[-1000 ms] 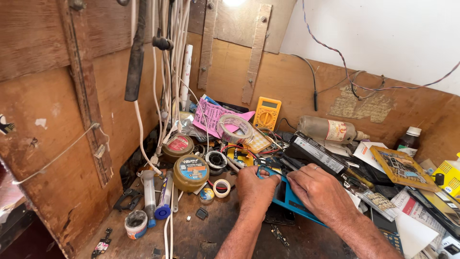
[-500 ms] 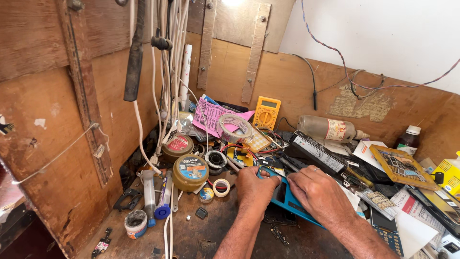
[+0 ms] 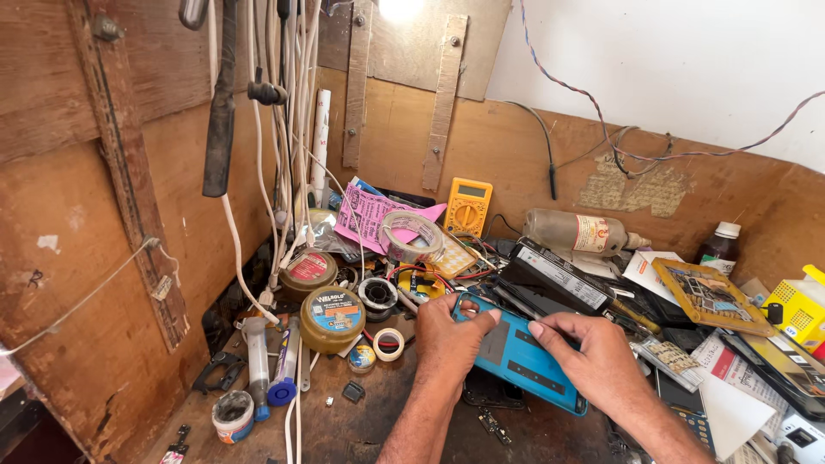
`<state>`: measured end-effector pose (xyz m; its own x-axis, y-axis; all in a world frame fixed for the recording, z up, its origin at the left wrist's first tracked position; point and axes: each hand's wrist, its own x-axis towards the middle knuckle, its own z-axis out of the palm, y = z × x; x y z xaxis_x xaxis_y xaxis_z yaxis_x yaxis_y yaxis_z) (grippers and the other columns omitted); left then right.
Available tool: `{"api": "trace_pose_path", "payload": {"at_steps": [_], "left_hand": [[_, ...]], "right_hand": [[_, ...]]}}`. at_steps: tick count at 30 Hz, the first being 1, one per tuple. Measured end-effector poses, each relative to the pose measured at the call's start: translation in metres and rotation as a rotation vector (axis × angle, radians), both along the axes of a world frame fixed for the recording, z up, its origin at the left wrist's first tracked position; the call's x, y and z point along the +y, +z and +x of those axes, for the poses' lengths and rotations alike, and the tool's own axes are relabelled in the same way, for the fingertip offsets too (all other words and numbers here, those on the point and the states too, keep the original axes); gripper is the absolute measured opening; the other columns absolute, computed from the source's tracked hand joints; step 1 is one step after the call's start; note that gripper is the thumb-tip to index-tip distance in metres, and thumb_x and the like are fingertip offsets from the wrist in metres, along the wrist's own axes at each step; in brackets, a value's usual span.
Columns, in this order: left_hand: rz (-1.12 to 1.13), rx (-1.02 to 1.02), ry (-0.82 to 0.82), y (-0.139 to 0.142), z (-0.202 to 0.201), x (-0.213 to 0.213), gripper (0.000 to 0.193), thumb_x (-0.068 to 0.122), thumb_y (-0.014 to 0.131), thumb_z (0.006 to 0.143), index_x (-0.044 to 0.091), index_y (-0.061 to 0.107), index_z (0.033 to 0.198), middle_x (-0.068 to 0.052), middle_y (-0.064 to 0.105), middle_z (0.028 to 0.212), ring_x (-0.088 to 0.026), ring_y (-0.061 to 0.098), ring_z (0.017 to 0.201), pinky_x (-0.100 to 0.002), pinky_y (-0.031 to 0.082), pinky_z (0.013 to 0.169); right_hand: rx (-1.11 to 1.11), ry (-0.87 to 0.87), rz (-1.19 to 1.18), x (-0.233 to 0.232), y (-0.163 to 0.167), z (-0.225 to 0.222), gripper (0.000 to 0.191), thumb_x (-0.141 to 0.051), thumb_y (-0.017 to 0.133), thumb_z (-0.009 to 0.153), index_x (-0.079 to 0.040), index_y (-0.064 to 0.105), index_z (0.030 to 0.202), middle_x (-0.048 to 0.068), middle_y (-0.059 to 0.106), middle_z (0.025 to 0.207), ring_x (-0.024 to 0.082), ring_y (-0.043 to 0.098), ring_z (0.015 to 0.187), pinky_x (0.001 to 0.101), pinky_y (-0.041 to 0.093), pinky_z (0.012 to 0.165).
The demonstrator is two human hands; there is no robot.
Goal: The person reassembles a blue smartphone by aligning the back cover with the main body, pressing edges to snap it into place, and applying adhesive tape to secure internal components. The phone is then powered on to confirm functionality.
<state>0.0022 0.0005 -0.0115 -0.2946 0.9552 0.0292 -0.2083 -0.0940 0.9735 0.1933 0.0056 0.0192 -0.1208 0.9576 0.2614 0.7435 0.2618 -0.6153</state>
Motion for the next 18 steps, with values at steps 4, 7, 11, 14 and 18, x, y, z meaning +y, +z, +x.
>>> {"api": "trace_pose_path", "payload": {"at_steps": [4, 7, 11, 14, 18], "left_hand": [[0.013, 0.026, -0.001, 0.001, 0.0, -0.001, 0.027, 0.011, 0.088, 0.068, 0.003, 0.066, 0.081, -0.006, 0.068, 0.073, -0.012, 0.063, 0.063, -0.028, 0.051, 0.056], [-0.01, 0.02, 0.009, 0.001, 0.001, -0.001, 0.027, 0.011, 0.088, 0.068, 0.003, 0.067, 0.083, -0.006, 0.071, 0.074, -0.012, 0.066, 0.063, -0.028, 0.053, 0.057], [-0.033, -0.002, -0.015, 0.001, -0.001, -0.002, 0.025, 0.011, 0.086, 0.068, 0.002, 0.069, 0.084, -0.008, 0.073, 0.075, -0.013, 0.067, 0.063, -0.029, 0.054, 0.057], [-0.047, 0.021, 0.0, 0.001, -0.001, -0.002, 0.024, 0.01, 0.087, 0.068, 0.001, 0.069, 0.083, -0.008, 0.073, 0.075, -0.014, 0.067, 0.063, -0.029, 0.054, 0.057], [-0.066, 0.049, 0.004, 0.0, -0.001, -0.002, 0.022, 0.009, 0.087, 0.069, 0.002, 0.07, 0.082, -0.008, 0.073, 0.074, -0.013, 0.066, 0.063, -0.029, 0.054, 0.058]], "right_hand": [[0.048, -0.017, -0.017, 0.004, -0.01, 0.005, 0.03, -0.031, 0.073, 0.09, -0.003, 0.082, 0.097, 0.005, 0.083, 0.071, 0.006, 0.065, 0.062, 0.0299, 0.055, 0.061], [0.047, -0.03, -0.034, 0.003, -0.014, 0.007, 0.032, -0.033, 0.073, 0.094, -0.003, 0.082, 0.095, 0.005, 0.081, 0.068, 0.007, 0.062, 0.06, 0.0304, 0.054, 0.059], [0.078, -0.016, -0.04, 0.003, -0.017, 0.005, 0.03, -0.029, 0.072, 0.092, -0.002, 0.082, 0.095, 0.005, 0.081, 0.068, 0.007, 0.062, 0.06, 0.0302, 0.054, 0.058], [0.076, -0.011, -0.035, 0.003, -0.02, 0.006, 0.028, -0.028, 0.071, 0.091, -0.002, 0.082, 0.096, 0.005, 0.082, 0.068, 0.006, 0.063, 0.059, 0.0295, 0.054, 0.057], [0.094, -0.028, -0.061, 0.004, -0.022, 0.005, 0.028, -0.027, 0.072, 0.091, -0.002, 0.083, 0.096, 0.005, 0.082, 0.069, 0.007, 0.063, 0.059, 0.0293, 0.054, 0.057]]}}
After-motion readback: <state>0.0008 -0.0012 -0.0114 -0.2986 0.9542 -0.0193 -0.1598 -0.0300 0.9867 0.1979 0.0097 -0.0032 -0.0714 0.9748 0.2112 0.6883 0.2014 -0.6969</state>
